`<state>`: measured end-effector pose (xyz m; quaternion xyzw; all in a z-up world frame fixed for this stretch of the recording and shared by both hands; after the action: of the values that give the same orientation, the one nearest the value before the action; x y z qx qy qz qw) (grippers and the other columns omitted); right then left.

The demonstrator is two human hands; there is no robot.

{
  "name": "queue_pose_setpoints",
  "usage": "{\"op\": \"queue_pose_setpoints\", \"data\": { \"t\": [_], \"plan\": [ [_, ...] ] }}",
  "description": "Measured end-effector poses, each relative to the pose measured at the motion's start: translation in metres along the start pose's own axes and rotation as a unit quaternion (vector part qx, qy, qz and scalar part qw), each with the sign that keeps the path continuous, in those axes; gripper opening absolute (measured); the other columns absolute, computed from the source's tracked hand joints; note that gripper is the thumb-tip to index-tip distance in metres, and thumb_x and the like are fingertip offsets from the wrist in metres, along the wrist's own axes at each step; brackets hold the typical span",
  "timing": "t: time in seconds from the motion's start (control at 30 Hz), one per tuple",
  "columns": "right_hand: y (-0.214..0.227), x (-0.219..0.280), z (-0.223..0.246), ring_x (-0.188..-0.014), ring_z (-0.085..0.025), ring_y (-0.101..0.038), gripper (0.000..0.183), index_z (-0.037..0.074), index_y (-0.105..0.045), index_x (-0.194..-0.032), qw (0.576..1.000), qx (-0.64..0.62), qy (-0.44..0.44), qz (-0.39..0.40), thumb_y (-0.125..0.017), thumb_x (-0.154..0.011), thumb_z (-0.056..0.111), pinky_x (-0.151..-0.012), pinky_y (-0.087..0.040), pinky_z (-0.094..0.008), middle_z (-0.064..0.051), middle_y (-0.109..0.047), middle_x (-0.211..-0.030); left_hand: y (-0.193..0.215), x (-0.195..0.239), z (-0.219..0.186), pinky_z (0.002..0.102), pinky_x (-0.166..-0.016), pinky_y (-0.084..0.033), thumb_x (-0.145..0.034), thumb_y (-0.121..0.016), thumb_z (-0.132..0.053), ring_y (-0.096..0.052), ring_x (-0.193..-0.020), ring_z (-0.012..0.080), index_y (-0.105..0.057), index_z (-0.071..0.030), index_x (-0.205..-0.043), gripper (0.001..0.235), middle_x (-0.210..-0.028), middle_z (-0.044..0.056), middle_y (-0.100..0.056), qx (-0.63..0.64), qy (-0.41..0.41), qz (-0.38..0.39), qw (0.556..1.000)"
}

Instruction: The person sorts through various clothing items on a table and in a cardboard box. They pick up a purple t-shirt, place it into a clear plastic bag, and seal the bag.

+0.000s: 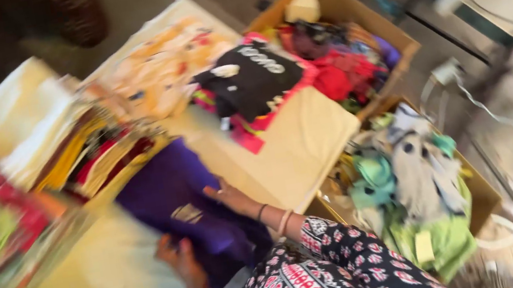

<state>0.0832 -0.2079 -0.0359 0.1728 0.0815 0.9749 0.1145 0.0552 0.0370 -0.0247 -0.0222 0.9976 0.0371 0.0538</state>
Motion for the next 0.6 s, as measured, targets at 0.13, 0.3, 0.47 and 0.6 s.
{"op": "queue_pose_setpoints", "data": {
  "t": [0.13,0.3,0.47,0.6],
  "plan": [
    [0.032,0.037,0.019,-0.147,-0.037,-0.042,0.104,0.009,-0.018,-0.164,0.995,0.1,-0.027,-0.014,-0.059,-0.091,0.071,-0.12,-0.035,-0.041,-0.026,-0.039,-0.16,0.027,-0.009,-0.021,0.042,-0.112,-0.036,-0.101,-0.068,-0.021,-0.038,-0.127,0.0274,-0.039,0.0,-0.144,0.056,-0.138,0.015,-0.037,-0.066,0.02,-0.02,0.997],
    [0.062,0.103,-0.005,-0.124,-0.038,-0.058,0.091,0.018,-0.028,-0.161,0.975,0.223,0.001,-0.009,-0.069,-0.085,0.046,-0.1,-0.05,-0.045,-0.02,-0.055,-0.14,-0.011,-0.019,-0.114,0.059,-0.124,-0.025,-0.101,-0.069,-0.032,-0.027,-0.15,0.0454,-0.051,-0.008,-0.145,0.053,-0.159,0.023,-0.039,-0.347,-0.133,0.136,0.918],
    [0.111,0.202,-0.038,-0.113,-0.037,-0.058,0.053,0.01,-0.054,-0.138,0.938,0.285,0.133,-0.149,-0.07,-0.093,0.034,-0.103,-0.045,-0.045,-0.017,-0.063,-0.121,-0.054,-0.013,-0.064,0.071,-0.122,-0.014,-0.1,-0.056,-0.05,-0.016,-0.155,0.0541,-0.046,-0.014,-0.158,0.068,-0.167,0.028,-0.03,-0.449,-0.2,0.257,0.832],
    [0.164,0.285,-0.098,-0.101,-0.032,-0.063,0.017,0.012,-0.072,-0.106,0.903,0.319,0.08,-0.275,-0.067,-0.096,0.024,-0.092,-0.049,-0.044,-0.01,-0.069,-0.099,-0.06,-0.006,-0.03,0.079,-0.121,-0.01,-0.101,-0.049,-0.058,-0.016,-0.156,0.059,-0.043,-0.019,-0.162,0.072,-0.169,0.03,-0.028,-0.503,-0.24,0.292,0.777]
  ]
}}
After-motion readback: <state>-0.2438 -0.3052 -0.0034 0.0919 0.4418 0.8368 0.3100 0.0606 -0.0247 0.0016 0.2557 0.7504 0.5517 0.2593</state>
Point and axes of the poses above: each hand's wrist, its own x-axis away from the middle knuckle, its own y-axis out of the back of the hand, z = x × y, the point moved 4 cm from there along -x, towards the middle knuckle
